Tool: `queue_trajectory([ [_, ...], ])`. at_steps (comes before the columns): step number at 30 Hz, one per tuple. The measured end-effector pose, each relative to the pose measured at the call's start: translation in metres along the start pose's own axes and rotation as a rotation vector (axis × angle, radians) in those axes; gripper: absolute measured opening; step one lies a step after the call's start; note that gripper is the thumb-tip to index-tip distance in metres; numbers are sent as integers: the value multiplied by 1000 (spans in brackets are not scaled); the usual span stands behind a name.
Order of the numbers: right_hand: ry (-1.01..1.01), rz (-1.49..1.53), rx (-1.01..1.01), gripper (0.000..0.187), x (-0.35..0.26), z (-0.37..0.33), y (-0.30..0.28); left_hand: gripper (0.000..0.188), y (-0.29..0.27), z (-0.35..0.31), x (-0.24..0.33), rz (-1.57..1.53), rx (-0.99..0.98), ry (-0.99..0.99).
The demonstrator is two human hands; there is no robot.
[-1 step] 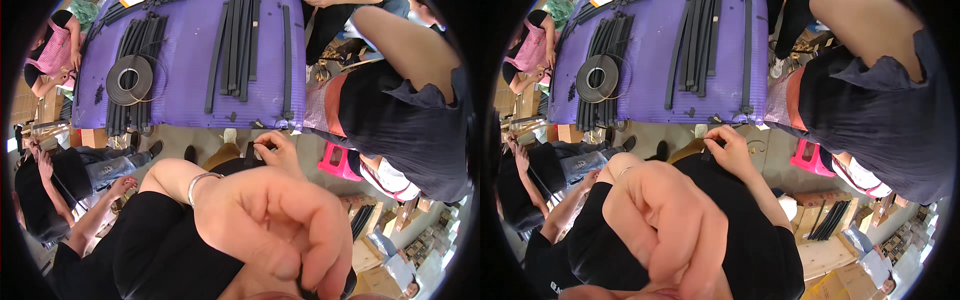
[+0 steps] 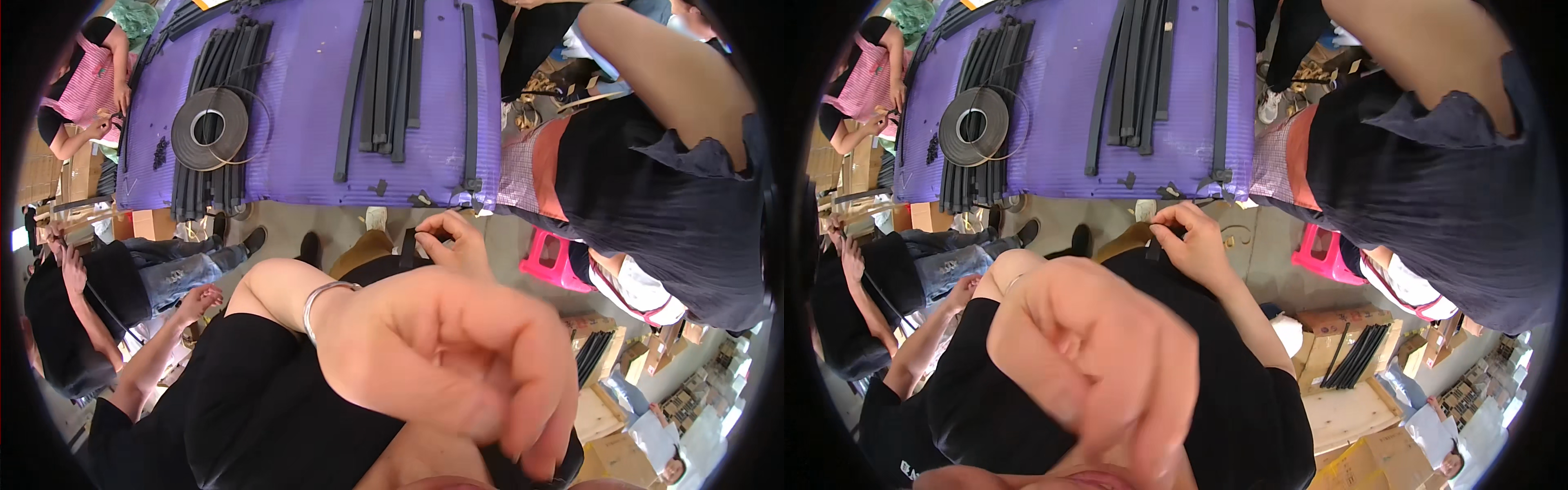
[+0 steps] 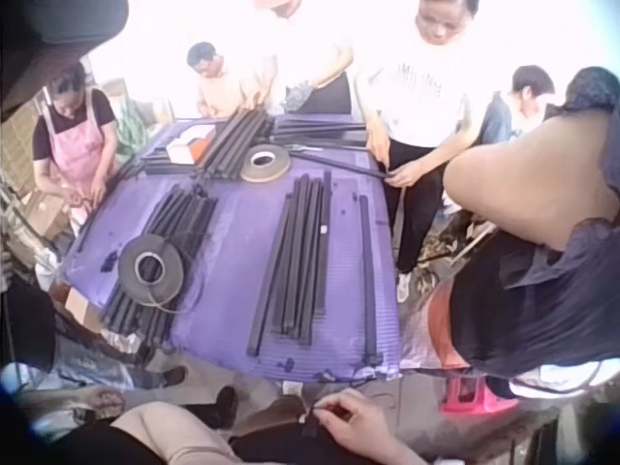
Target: The person attaches small caps onto the ends of metal bars by hand on a workbench.
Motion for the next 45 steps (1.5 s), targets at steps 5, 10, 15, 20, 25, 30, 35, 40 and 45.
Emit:
queue_trajectory([
  [5, 66, -76, 6, 8, 7, 2, 2, 14, -32, -1, -35, 834, 98, -362],
  [10, 99, -97, -46, 9, 8, 14, 17, 15, -56, -11, -22, 762, 382, -160],
  [15, 100, -73, -44, 9, 5, 11, 24, 16, -83, -26, 18, 641, 545, -25],
  [20, 340, 485, 21, 6, 20, 10, 4, 18, -139, 0, 68, 563, 525, 72],
  [25, 160, 2, 88, 7, 22, -26, -23, 7, -300, -87, 45, 1296, 877, -249],
  [30, 142, 103, 113, 9, 9, -15, -12, 36, -352, -62, 21, 1901, 812, -597],
  [35, 113, 42, 140, 6, 14, -19, -21, 61, -371, -32, -22, 2158, 731, -859],
  [40, 92, 83, 150, 7, 16, -30, -25, 42, -388, -37, -18, 2119, 666, -731],
  [45, 103, 125, 151, 7, 22, -38, -34, 27, -368, -53, 5, 1333, 860, -668],
])
Point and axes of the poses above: each hand's wrist, its own z-axis towards the middle knuckle, its own y-axis out of the palm, x = y × z, the point moved 10 cm from there along z, towards the middle knuckle
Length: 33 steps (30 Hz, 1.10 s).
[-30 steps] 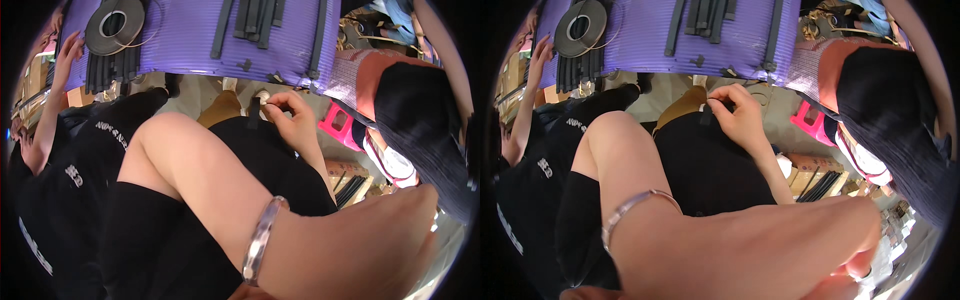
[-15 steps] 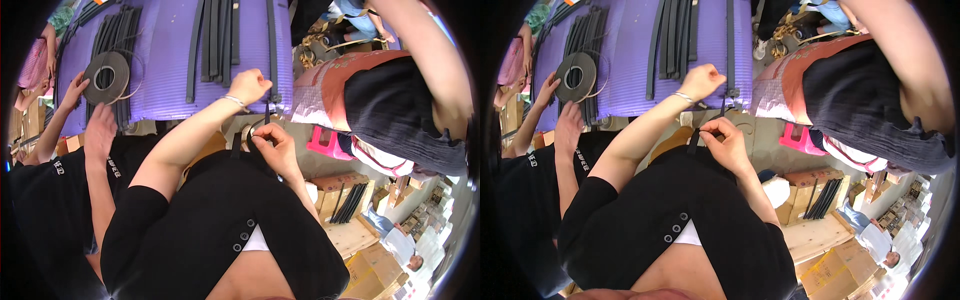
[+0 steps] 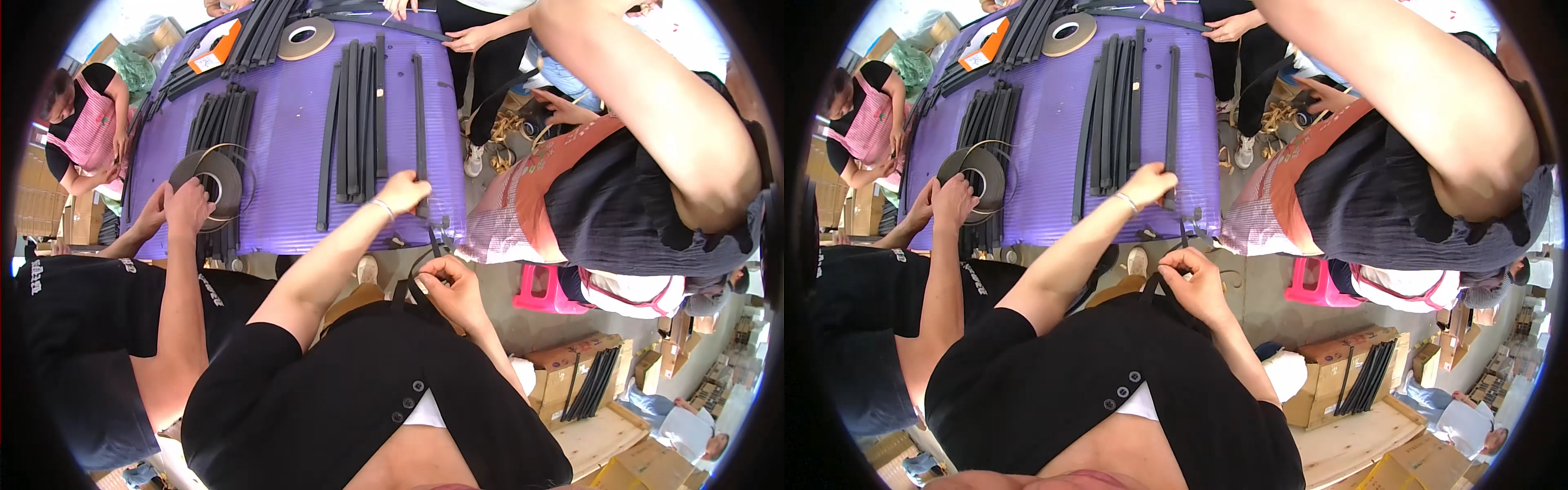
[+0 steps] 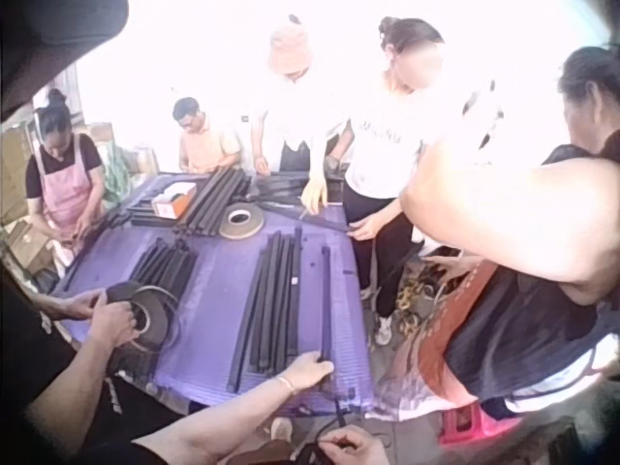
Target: The person attaches small caps onto the ends of metal bars by hand on a workbench.
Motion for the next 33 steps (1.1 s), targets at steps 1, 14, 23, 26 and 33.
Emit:
queue_trajectory([
  [1, -7, -13, -13, 7, -5, -1, 0, 24, -2, -1, -8, -196, -91, -35],
  [14, -59, 191, 52, 7, -39, 15, -22, 22, -8, -12, -44, -558, -309, -131],
  [23, -142, 430, 169, 9, -31, 14, -55, 22, -3, -13, -36, -554, -348, -122],
  [26, -164, 469, 172, 10, -31, 13, -57, 21, -3, -9, -40, -432, -241, -117],
  [33, -274, 546, 172, 10, -46, 20, -70, 35, -25, -6, -22, 371, 343, 71],
])
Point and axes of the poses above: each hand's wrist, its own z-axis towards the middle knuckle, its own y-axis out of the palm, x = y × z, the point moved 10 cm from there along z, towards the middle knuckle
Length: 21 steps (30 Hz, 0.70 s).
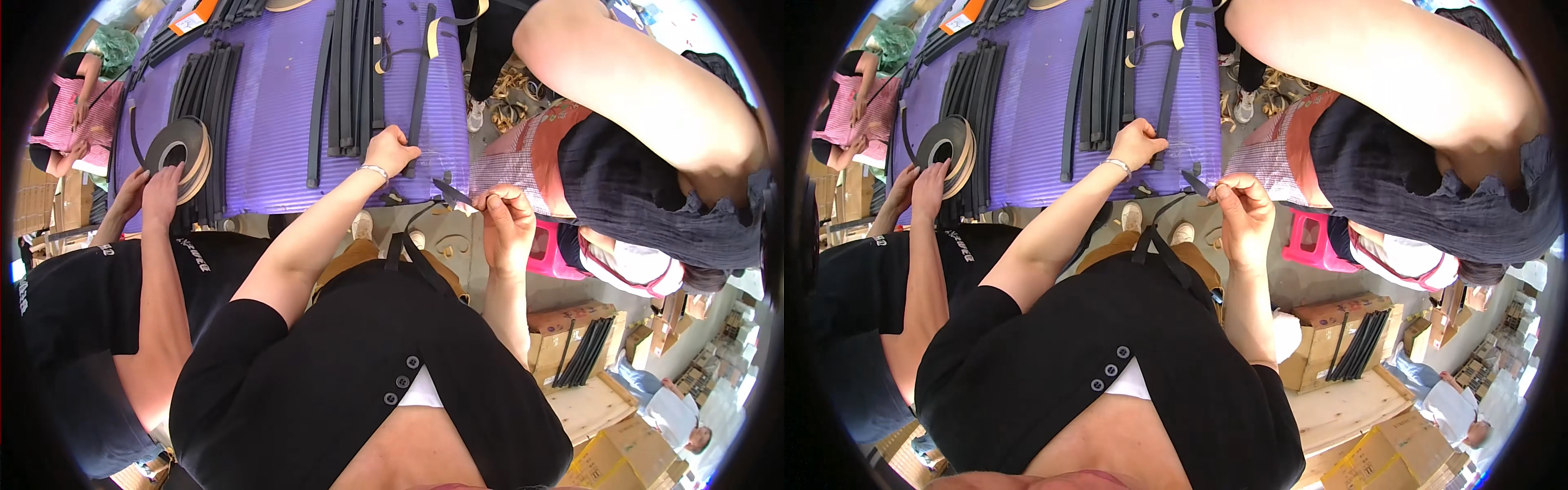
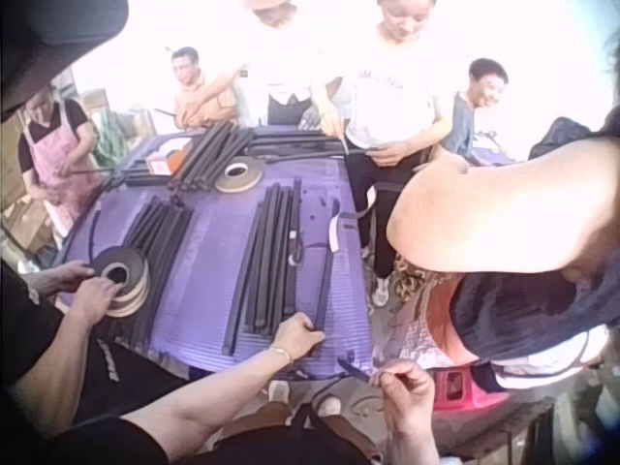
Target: The person attaches small caps onto the ends of metal bars by hand on a workbench.
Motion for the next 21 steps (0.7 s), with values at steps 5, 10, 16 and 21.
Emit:
queue_trajectory([
  [5, -114, 216, -100, 10, -29, 9, 7, 26, 10, 9, -20, -77, -122, -128],
  [10, -135, 119, -125, 9, -44, 8, 8, 19, 6, 8, -16, -16, -143, -125],
  [16, -171, 0, -95, 8, -57, -3, -10, 13, -16, -10, 11, 96, 111, 156],
  [21, -147, 35, -121, 8, -53, -4, -4, 25, 9, -76, 88, -72, -26, 737],
])
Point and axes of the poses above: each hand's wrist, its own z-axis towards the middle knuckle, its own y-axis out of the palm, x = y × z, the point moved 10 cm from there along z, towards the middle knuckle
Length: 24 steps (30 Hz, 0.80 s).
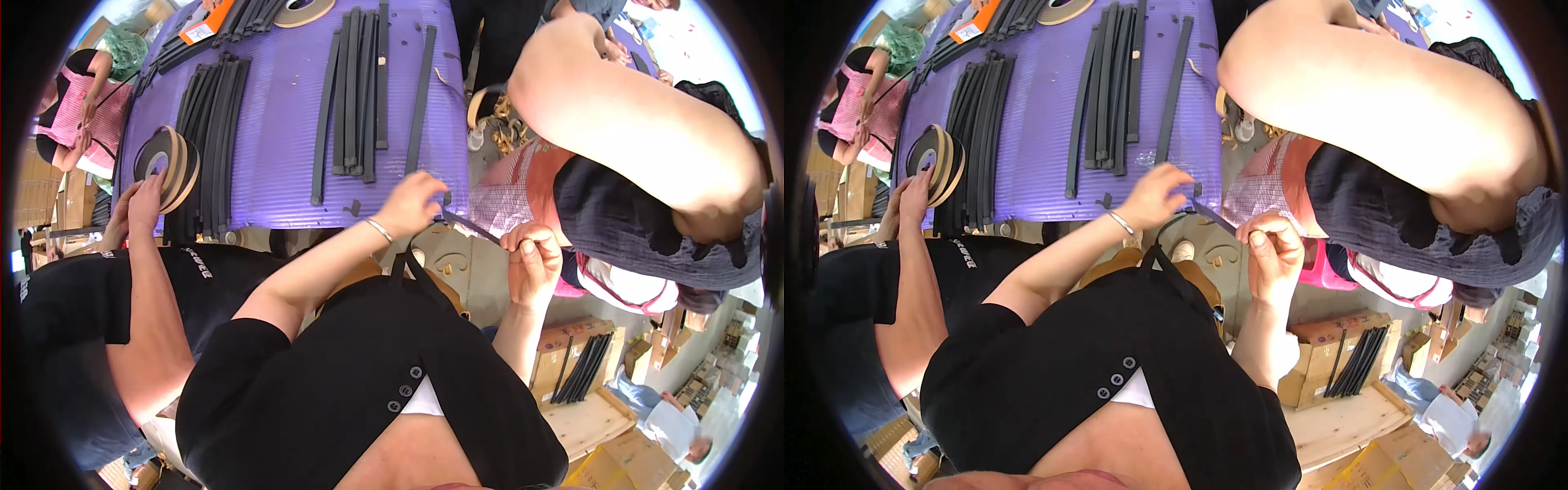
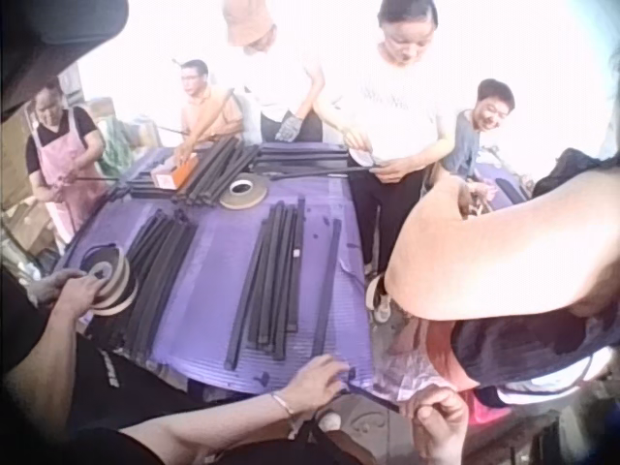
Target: The person attaches small caps onto the ends of metal bars by hand on a workbench.
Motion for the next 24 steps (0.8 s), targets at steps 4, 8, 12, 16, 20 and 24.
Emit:
queue_trajectory([
  [4, 9, -65, -33, 8, -1, 2, 15, 23, 45, -9, 1, 109, -117, -38],
  [8, 24, -68, -10, 8, -2, -4, 12, 20, 62, -16, 6, 141, -171, -18],
  [12, 30, -39, -10, 8, -5, -6, 12, 22, 57, -18, 14, 110, -192, -14],
  [16, 60, -56, -11, 9, -7, -5, 15, 19, 68, -22, 17, 63, -214, 59],
  [20, -24, 72, -115, 14, -32, -2, 28, 16, 75, -26, 54, -68, -212, 213],
  [24, -35, 17, -108, 16, -45, -2, 27, 22, 86, -43, 41, -494, -337, -245],
])
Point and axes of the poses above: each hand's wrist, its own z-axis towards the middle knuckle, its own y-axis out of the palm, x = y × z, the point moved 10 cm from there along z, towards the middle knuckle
